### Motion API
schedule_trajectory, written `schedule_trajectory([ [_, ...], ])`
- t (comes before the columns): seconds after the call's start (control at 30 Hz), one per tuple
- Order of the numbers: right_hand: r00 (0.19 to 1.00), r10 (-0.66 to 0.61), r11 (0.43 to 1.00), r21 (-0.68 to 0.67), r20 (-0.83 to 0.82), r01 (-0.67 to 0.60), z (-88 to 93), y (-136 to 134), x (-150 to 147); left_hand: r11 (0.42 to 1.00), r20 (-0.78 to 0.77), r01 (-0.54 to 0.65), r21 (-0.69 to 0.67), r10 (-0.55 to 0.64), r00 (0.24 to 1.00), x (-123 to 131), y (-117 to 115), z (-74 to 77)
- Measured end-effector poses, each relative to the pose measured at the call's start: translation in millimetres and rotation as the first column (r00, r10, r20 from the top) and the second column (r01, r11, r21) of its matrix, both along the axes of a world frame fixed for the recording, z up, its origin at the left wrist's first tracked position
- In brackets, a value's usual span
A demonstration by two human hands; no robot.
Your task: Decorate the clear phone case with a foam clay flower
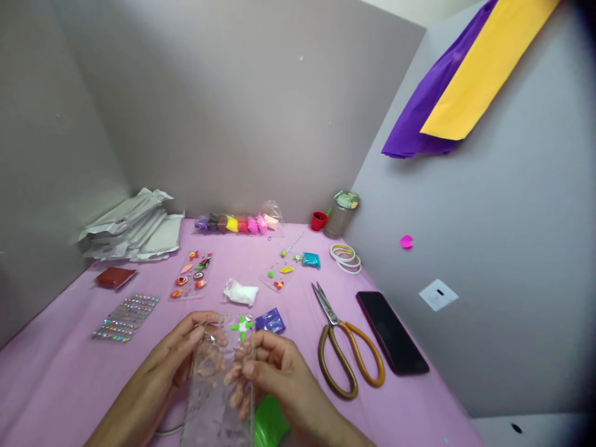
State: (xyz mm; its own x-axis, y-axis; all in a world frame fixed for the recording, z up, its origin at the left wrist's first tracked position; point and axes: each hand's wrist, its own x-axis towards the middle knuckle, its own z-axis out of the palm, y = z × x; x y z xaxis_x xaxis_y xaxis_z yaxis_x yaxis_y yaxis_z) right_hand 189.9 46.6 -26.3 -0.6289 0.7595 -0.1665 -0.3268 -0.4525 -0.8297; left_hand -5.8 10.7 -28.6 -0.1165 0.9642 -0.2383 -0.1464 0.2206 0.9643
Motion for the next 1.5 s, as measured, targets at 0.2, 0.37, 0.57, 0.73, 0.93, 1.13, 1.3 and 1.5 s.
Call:
schedule_trajectory([
  [0.2,0.993,0.054,0.997,0.056,0.104,-0.06,1.3,2.5,1.8,0.997,-0.042,0.076,-0.016,-0.077,0.996,-13.9,10.1,8.3],
  [0.37,0.912,-0.254,0.92,0.372,0.322,0.125,8.3,19.3,15.0,0.994,-0.102,0.106,-0.037,-0.109,0.989,-20.4,14.0,3.3],
  [0.57,0.8,-0.383,0.864,0.486,0.461,0.134,22.0,42.6,39.6,0.961,-0.217,0.276,-0.018,-0.273,0.937,-23.5,18.7,-2.1],
  [0.73,0.735,-0.285,0.848,0.52,0.615,-0.106,24.0,41.6,55.4,0.926,-0.183,0.376,-0.043,-0.377,0.908,-28.2,21.0,-8.2],
  [0.93,0.611,-0.254,0.762,0.544,0.75,-0.352,17.0,39.3,60.1,0.901,-0.197,0.424,-0.096,-0.435,0.879,-30.9,23.1,-7.9],
  [1.13,0.573,-0.195,0.675,0.533,0.796,-0.511,12.8,34.2,48.7,0.885,-0.209,0.459,-0.082,-0.465,0.86,-28.2,20.4,-5.6],
  [1.3,0.56,-0.167,0.627,0.526,0.811,-0.574,4.4,29.2,42.4,0.876,-0.216,0.479,-0.065,-0.481,0.85,-28.5,19.5,-6.3],
  [1.5,0.567,-0.165,0.611,0.535,0.807,-0.584,4.6,28.3,41.9,0.876,-0.292,0.481,-0.045,-0.472,0.832,-29.5,19.3,-7.0],
])
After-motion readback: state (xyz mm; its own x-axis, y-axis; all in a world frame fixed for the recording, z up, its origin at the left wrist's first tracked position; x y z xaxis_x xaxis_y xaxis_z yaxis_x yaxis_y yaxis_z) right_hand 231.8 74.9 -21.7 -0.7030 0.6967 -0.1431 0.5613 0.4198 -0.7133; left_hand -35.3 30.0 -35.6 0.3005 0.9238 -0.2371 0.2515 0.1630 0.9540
